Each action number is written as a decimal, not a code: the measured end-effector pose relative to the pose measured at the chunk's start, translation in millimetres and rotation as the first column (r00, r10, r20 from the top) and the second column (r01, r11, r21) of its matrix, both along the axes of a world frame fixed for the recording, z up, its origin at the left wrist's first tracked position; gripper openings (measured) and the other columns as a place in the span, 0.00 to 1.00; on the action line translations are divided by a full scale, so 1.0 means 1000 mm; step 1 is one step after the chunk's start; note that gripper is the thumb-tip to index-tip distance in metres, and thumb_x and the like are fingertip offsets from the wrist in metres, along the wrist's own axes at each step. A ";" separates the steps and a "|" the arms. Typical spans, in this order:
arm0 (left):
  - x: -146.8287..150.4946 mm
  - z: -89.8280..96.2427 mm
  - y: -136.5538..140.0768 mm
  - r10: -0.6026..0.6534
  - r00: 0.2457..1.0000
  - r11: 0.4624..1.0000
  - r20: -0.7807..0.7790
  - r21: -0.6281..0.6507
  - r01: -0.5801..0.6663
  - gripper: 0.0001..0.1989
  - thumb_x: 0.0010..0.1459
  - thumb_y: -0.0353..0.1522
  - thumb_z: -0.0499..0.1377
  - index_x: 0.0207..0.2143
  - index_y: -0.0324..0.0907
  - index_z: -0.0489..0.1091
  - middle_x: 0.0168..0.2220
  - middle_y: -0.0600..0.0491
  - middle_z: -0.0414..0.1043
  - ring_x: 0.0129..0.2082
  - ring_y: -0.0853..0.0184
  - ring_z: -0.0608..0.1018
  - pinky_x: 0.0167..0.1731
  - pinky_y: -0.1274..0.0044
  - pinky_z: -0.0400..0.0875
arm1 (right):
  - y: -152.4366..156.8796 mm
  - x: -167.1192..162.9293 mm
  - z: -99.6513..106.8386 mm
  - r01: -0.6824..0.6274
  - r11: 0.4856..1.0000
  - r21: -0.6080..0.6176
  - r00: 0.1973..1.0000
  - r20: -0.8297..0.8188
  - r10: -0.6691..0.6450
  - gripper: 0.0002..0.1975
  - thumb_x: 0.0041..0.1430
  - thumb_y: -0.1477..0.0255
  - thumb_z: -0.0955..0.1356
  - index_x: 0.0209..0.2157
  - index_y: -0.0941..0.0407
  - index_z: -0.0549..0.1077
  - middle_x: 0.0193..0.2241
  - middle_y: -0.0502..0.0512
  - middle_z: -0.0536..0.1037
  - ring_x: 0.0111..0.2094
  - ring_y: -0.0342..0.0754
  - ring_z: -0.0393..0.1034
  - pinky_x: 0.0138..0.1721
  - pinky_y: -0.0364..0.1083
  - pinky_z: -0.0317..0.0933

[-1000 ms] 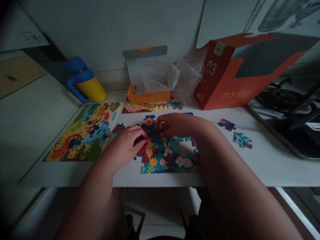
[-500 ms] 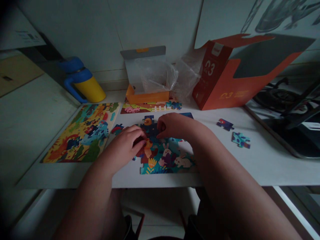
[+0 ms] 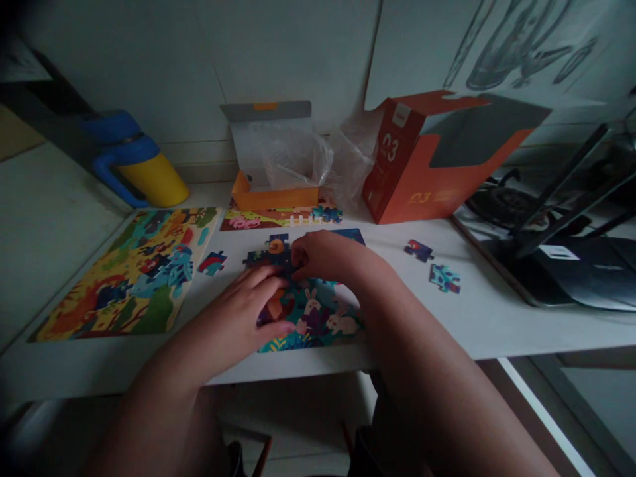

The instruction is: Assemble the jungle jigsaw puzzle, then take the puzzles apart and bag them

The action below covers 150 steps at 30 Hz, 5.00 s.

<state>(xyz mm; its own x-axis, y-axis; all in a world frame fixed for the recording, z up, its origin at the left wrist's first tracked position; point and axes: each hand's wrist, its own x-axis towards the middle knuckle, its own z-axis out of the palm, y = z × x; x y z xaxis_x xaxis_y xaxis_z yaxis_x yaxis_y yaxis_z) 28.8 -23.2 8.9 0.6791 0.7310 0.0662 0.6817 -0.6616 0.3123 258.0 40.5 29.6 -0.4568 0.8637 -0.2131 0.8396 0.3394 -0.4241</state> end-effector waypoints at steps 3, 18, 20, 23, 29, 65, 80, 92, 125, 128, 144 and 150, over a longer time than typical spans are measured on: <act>0.010 -0.004 -0.014 -0.065 0.996 0.997 -0.064 -0.035 0.063 0.44 0.57 0.54 0.70 0.68 0.42 0.65 0.76 0.40 0.54 0.76 0.43 0.55 0.74 0.51 0.54 | 0.000 0.004 0.004 0.039 0.998 0.046 0.996 0.080 -0.043 0.09 0.59 0.66 0.75 0.42 0.52 0.82 0.37 0.52 0.84 0.35 0.48 0.76 0.34 0.44 0.60; 0.023 -0.010 -0.022 -0.056 0.988 0.995 -0.142 -0.094 0.043 0.46 0.64 0.60 0.58 0.75 0.48 0.56 0.80 0.41 0.36 0.78 0.39 0.41 0.73 0.41 0.37 | -0.017 0.124 0.012 0.560 0.826 0.063 0.709 0.479 -0.518 0.15 0.59 0.71 0.75 0.48 0.56 0.82 0.38 0.65 0.84 0.36 0.58 0.80 0.37 0.53 0.70; 0.023 -0.010 -0.020 -0.061 0.990 0.996 -0.126 -0.079 0.052 0.46 0.63 0.60 0.58 0.75 0.47 0.57 0.79 0.40 0.38 0.78 0.39 0.42 0.73 0.41 0.37 | -0.017 0.127 0.011 0.577 0.816 0.042 0.724 0.437 -0.535 0.15 0.60 0.72 0.74 0.49 0.55 0.82 0.36 0.64 0.84 0.33 0.58 0.79 0.33 0.53 0.70; 0.024 -0.013 -0.017 -0.059 0.992 0.997 -0.111 -0.059 0.053 0.45 0.63 0.60 0.59 0.75 0.48 0.57 0.79 0.40 0.39 0.78 0.39 0.43 0.73 0.41 0.38 | -0.011 0.133 0.003 0.567 0.819 0.089 0.732 0.403 -0.550 0.11 0.62 0.67 0.73 0.44 0.54 0.83 0.37 0.66 0.84 0.35 0.60 0.79 0.33 0.54 0.70; 0.026 -0.017 -0.014 -0.052 0.993 0.998 -0.107 -0.028 0.049 0.45 0.64 0.60 0.57 0.75 0.47 0.58 0.80 0.42 0.39 0.79 0.41 0.41 0.73 0.42 0.37 | 0.006 0.128 -0.014 0.512 0.842 0.174 0.720 0.448 -0.530 0.28 0.64 0.47 0.69 0.38 0.59 0.84 0.39 0.71 0.84 0.39 0.62 0.79 0.41 0.56 0.69; 0.024 -0.019 -0.014 -0.045 0.997 0.999 -0.063 -0.034 0.043 0.45 0.63 0.61 0.58 0.73 0.48 0.59 0.80 0.41 0.40 0.78 0.39 0.42 0.73 0.41 0.37 | 0.023 0.020 -0.027 0.480 0.875 -0.062 0.785 -0.415 -0.460 0.12 0.68 0.66 0.69 0.50 0.53 0.77 0.34 0.52 0.84 0.29 0.46 0.76 0.28 0.41 0.65; 0.002 -0.004 0.000 -0.151 0.989 0.980 -0.005 -0.131 0.149 0.37 0.67 0.54 0.60 0.71 0.47 0.64 0.77 0.44 0.52 0.78 0.48 0.52 0.75 0.52 0.49 | 0.026 0.011 -0.035 0.471 0.875 -0.109 0.703 -0.553 -0.447 0.08 0.67 0.69 0.70 0.47 0.53 0.76 0.35 0.53 0.84 0.35 0.49 0.81 0.36 0.45 0.73; -0.054 0.034 0.070 0.219 0.959 0.976 0.179 -0.057 -0.212 0.13 0.72 0.37 0.56 0.50 0.45 0.79 0.47 0.48 0.84 0.46 0.59 0.84 0.49 0.68 0.77 | 0.026 -0.004 -0.044 0.245 0.963 -0.115 0.585 -0.774 -0.242 0.08 0.62 0.67 0.72 0.43 0.51 0.77 0.31 0.50 0.81 0.31 0.48 0.78 0.29 0.44 0.71; -0.060 -0.035 0.157 0.306 0.839 0.952 0.450 -0.170 -0.255 0.11 0.57 0.30 0.69 0.43 0.44 0.79 0.39 0.52 0.82 0.32 0.66 0.77 0.32 0.76 0.68 | 0.013 0.000 -0.036 0.199 0.938 0.284 0.917 -0.392 -0.076 0.07 0.67 0.69 0.68 0.41 0.54 0.79 0.30 0.53 0.82 0.28 0.46 0.71 0.32 0.44 0.57; -0.060 -0.033 0.155 0.289 0.866 0.957 0.408 -0.133 -0.256 0.09 0.57 0.31 0.70 0.42 0.44 0.80 0.40 0.53 0.83 0.30 0.67 0.75 0.32 0.76 0.67 | 0.013 0.000 -0.035 0.165 0.937 0.308 0.936 -0.347 -0.051 0.08 0.67 0.68 0.68 0.42 0.55 0.79 0.31 0.53 0.82 0.29 0.46 0.70 0.32 0.44 0.56; -0.058 -0.029 0.153 0.210 0.906 0.977 0.369 -0.043 -0.209 0.06 0.58 0.30 0.67 0.40 0.44 0.79 0.51 0.47 0.82 0.47 0.59 0.81 0.51 0.67 0.75 | 0.009 0.001 -0.025 0.178 0.934 0.309 0.954 -0.288 -0.087 0.07 0.66 0.71 0.69 0.42 0.53 0.80 0.31 0.53 0.84 0.29 0.47 0.72 0.32 0.44 0.57; -0.059 -0.020 0.149 0.239 0.899 0.966 0.368 0.004 -0.259 0.05 0.63 0.31 0.64 0.41 0.44 0.79 0.49 0.47 0.82 0.48 0.59 0.82 0.53 0.68 0.74 | 0.012 0.003 -0.028 0.185 0.926 0.329 0.949 -0.305 -0.081 0.05 0.65 0.72 0.69 0.39 0.54 0.79 0.31 0.53 0.84 0.28 0.46 0.72 0.32 0.44 0.57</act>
<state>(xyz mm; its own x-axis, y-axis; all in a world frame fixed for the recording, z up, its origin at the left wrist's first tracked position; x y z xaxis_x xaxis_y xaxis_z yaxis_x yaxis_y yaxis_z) -30.6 125.8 -11.0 0.3976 0.8621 0.3141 0.6732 -0.5067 0.5386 261.2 52.6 1.4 -0.3279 0.9155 0.2331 0.7512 0.4023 -0.5233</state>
